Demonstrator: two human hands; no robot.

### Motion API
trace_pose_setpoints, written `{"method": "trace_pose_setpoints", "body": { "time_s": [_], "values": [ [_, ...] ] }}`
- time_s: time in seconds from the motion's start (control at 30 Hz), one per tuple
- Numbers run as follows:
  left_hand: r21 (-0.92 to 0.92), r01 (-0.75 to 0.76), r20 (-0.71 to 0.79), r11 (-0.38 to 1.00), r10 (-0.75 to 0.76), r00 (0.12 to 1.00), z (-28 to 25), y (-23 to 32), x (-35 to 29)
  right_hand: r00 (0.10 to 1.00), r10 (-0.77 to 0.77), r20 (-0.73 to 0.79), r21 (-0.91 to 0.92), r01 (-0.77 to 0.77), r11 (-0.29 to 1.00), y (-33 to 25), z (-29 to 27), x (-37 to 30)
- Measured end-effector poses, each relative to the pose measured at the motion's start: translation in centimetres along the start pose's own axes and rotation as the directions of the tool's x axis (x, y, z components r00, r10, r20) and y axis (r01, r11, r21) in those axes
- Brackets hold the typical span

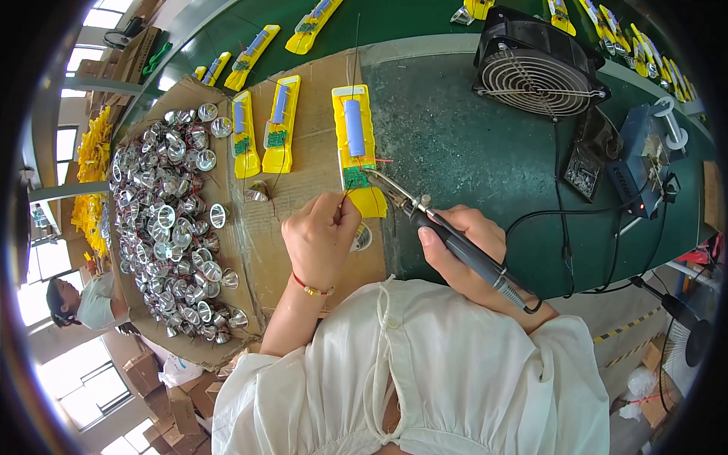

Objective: Soldering wires onto a circuit board for the assembly of light fixtures.

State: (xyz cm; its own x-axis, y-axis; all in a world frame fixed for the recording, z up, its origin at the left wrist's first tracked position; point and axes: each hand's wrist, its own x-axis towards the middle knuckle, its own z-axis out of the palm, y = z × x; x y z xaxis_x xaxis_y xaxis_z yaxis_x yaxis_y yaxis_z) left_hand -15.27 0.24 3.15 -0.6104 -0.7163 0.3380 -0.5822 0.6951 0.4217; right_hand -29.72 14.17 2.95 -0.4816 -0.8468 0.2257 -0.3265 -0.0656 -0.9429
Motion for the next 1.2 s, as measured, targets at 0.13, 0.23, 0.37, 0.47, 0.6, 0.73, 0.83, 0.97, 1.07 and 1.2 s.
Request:
{"method": "trace_pose_setpoints", "body": {
  "time_s": [0.13,0.23,0.37,0.47,0.6,0.73,0.83,0.97,1.07,1.2],
  "values": [
    [-0.008,0.024,0.007,1.000,-0.024,1.000,0.06,-0.26,-0.23,0.999,-0.042,0.022,0.000,0.042,0.999,-0.11,-0.32,-0.29],
    [-0.016,0.029,0.012,0.999,-0.028,1.000,0.02,-0.32,-0.17,0.996,-0.094,0.001,-0.008,0.094,0.996,-0.04,-0.55,-0.54],
    [-0.017,0.039,0.004,0.999,-0.039,0.999,0.24,-0.44,-0.18,0.999,-0.043,0.004,-0.004,0.043,0.999,-0.26,-0.61,-0.52],
    [-0.015,0.034,0.004,0.999,-0.034,0.999,0.27,-0.27,-0.06,1.000,-0.017,0.006,-0.023,0.017,1.000,-0.12,-0.41,-0.24],
    [-0.019,0.031,0.006,0.999,-0.031,1.000,0.25,0.10,0.01,0.999,-0.050,-0.018,-0.028,0.050,0.998,0.23,-0.16,-0.14],
    [-0.012,0.025,0.004,1.000,-0.025,1.000,0.32,0.22,-0.06,0.999,-0.044,-0.015,-0.035,0.044,0.998,0.27,-0.13,-0.22],
    [0.025,-0.014,-0.014,1.000,0.015,1.000,0.33,0.44,-0.09,0.988,-0.153,-0.027,-0.049,0.152,0.987,0.00,0.16,0.23],
    [0.020,-0.004,-0.017,1.000,0.004,1.000,0.26,0.13,-0.16,0.977,-0.213,-0.020,-0.068,0.211,0.975,0.02,0.16,0.16],
    [0.018,0.003,-0.016,1.000,-0.002,1.000,0.31,0.10,-0.09,0.970,-0.240,-0.039,-0.056,0.237,0.970,0.02,0.12,-0.09],
    [0.013,0.015,-0.021,1.000,-0.014,1.000,0.31,-0.12,-0.10,0.989,-0.148,-0.030,-0.032,0.147,0.989,-0.31,-0.24,-0.26]
  ]
}}
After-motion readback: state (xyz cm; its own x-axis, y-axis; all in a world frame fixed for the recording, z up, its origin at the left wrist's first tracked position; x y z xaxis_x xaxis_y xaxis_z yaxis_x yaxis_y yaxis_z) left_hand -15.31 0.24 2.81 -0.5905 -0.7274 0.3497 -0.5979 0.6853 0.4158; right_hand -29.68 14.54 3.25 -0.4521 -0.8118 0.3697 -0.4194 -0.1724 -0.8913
